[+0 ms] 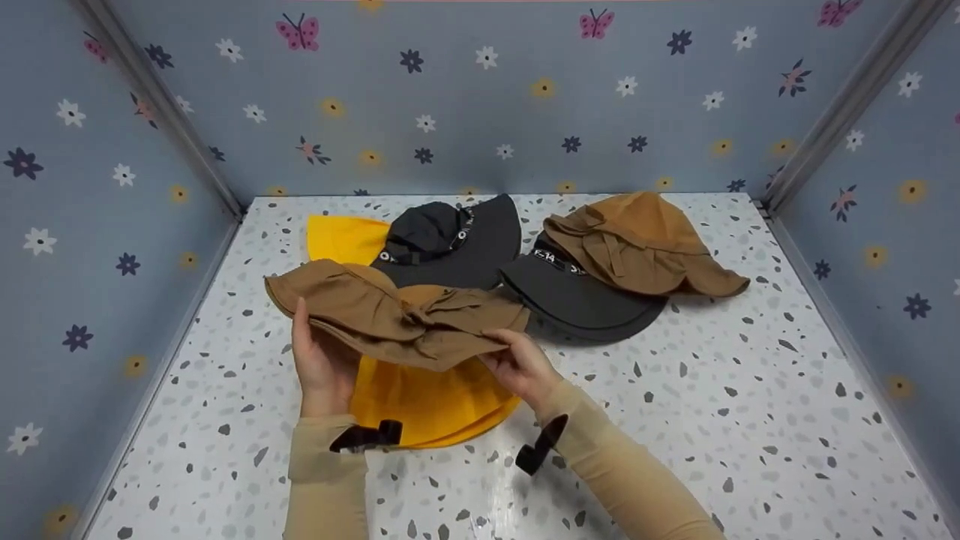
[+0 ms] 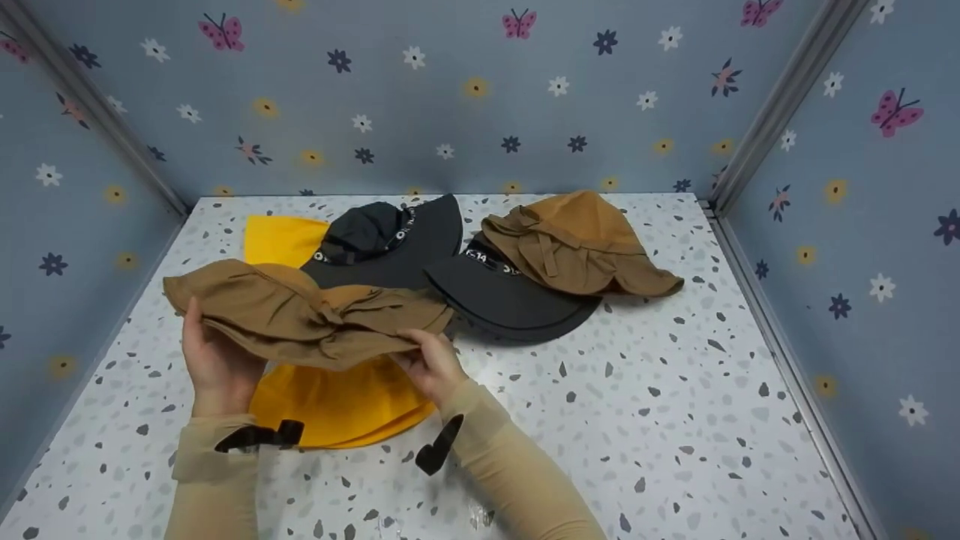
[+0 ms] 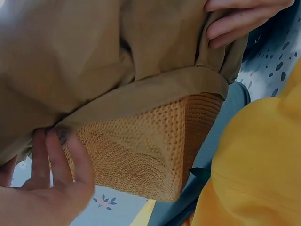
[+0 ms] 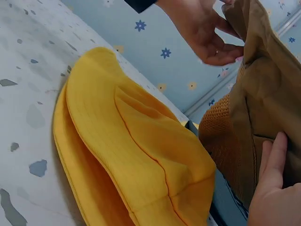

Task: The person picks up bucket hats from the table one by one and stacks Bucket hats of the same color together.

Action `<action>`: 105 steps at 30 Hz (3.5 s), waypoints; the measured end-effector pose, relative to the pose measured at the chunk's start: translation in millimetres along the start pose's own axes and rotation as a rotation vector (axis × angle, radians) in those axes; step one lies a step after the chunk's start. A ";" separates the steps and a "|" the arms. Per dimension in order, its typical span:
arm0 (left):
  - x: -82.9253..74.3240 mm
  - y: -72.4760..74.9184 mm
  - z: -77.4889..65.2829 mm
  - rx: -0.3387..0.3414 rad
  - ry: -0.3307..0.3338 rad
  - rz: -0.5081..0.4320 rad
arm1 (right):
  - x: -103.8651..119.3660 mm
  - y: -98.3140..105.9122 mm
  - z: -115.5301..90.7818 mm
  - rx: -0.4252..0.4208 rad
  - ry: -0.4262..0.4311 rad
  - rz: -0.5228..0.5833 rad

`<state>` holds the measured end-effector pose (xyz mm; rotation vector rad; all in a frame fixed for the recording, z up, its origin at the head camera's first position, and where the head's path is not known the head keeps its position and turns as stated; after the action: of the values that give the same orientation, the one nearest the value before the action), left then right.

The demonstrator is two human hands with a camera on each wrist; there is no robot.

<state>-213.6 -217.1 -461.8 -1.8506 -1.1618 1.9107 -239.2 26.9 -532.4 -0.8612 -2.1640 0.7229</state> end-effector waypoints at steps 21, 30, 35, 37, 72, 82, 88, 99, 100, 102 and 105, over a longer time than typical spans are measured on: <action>-21.5 -3.7 -3.9 -0.033 -0.080 -0.175 | -12.8 -19.8 -33.0 0.151 0.135 -0.300; -7.2 -6.3 -2.0 -0.058 -0.047 -0.153 | 19.3 -5.7 -32.8 0.065 0.340 -0.332; 11.0 -12.9 -2.8 -0.035 0.028 -0.129 | 39.2 11.9 -33.3 -0.007 0.392 -0.310; 17.7 -15.3 -3.5 -0.026 0.057 -0.123 | 45.9 17.4 -34.2 -0.018 0.407 -0.293; 143.5 -54.6 -45.3 0.093 0.435 0.108 | 155.6 133.0 -77.1 -0.146 0.398 0.024; 167.0 -57.7 -58.1 0.213 0.384 0.539 | 175.7 172.6 -102.8 -0.048 0.471 0.097; 173.2 -53.2 -58.0 0.224 0.357 0.765 | 177.4 197.0 -112.4 -0.076 0.461 0.137; 170.3 -50.4 -52.9 0.289 0.241 1.010 | 170.0 220.1 -114.9 -0.045 0.441 0.168; 168.4 -50.3 -52.1 0.304 0.214 1.060 | 169.2 221.2 -114.5 -0.050 0.443 0.160; 164.1 -49.9 -50.3 0.332 0.169 1.161 | 167.3 223.6 -114.1 -0.064 0.440 0.154; 156.6 -49.8 -47.4 0.378 0.087 1.283 | 163.6 227.8 -113.7 -0.116 0.431 0.114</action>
<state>-213.8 -63.8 -537.6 -2.6047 0.6501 2.2135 -159.6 317.7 -557.2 -1.0966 -1.7942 0.4190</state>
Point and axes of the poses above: each hand's wrist, its own z-axis towards the middle knuckle, its own y-axis out of the back of the hand, x = y × z, the point moved 6 cm from there along z, towards the middle knuckle, and after that the axes turned 8 degrees about -x, right-handed, at the moved point
